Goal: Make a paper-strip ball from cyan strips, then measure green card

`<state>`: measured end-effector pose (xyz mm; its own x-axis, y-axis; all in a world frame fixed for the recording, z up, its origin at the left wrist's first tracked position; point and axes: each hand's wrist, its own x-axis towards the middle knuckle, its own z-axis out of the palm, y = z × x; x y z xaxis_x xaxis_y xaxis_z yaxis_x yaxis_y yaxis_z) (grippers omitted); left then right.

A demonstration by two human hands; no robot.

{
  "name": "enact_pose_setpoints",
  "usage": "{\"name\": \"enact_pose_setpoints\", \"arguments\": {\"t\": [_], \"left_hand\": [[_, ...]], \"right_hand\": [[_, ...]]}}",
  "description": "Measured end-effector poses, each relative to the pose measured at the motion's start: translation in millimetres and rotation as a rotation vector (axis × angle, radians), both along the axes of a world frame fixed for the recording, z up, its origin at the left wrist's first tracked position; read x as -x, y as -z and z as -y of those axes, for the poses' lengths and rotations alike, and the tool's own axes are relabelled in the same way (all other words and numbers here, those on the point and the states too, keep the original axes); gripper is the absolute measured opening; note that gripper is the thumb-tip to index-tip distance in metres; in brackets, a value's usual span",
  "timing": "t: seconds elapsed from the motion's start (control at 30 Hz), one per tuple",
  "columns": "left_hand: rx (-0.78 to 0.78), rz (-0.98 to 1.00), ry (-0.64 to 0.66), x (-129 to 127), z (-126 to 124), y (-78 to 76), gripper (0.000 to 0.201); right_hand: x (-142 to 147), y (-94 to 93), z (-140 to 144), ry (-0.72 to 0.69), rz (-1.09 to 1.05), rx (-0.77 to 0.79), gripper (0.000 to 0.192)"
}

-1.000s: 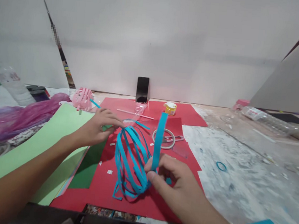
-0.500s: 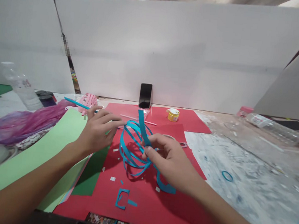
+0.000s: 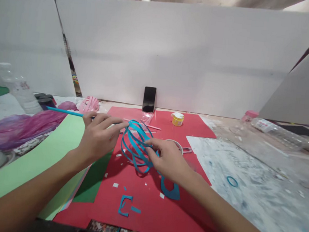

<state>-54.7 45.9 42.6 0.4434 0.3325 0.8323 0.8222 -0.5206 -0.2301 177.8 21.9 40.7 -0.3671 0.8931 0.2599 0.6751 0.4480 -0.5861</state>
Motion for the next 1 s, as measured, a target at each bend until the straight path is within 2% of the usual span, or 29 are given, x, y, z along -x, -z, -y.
{"name": "enact_pose_setpoints", "arguments": {"t": [0.17, 0.3, 0.37, 0.43, 0.53, 0.67, 0.87, 1.0], "left_hand": [[-0.022, -0.036, 0.012, -5, 3, 1.0, 0.02], [0.008, -0.05, 0.022, -10, 5, 2.8, 0.022], [0.018, -0.045, 0.026, -11, 6, 3.3, 0.023], [0.019, -0.039, 0.028, -12, 7, 2.8, 0.021], [0.015, -0.035, 0.026, -12, 8, 0.5, 0.022], [0.004, -0.033, 0.015, -12, 8, -2.3, 0.024], [-0.03, -0.017, 0.032, -14, 9, -1.6, 0.02], [-0.026, -0.012, 0.028, -13, 9, -1.1, 0.017]], "right_hand": [[2, 3.2, 2, -0.024, -0.019, 0.012, 0.025], [6, 0.4, 6, -0.009, -0.045, 0.013, 0.042], [7, -2.0, 7, 0.009, -0.017, 0.003, 0.045], [7, -5.5, 8, 0.019, 0.032, -0.013, 0.042], [4, -11.5, 9, 0.044, 0.09, -0.036, 0.025], [0, -13.9, 7, 0.041, 0.118, 0.028, 0.019], [9, -6.0, 2, -0.046, -0.145, 0.244, 0.032], [18, 0.2, 2, -0.082, -0.325, 0.358, 0.034]]}}
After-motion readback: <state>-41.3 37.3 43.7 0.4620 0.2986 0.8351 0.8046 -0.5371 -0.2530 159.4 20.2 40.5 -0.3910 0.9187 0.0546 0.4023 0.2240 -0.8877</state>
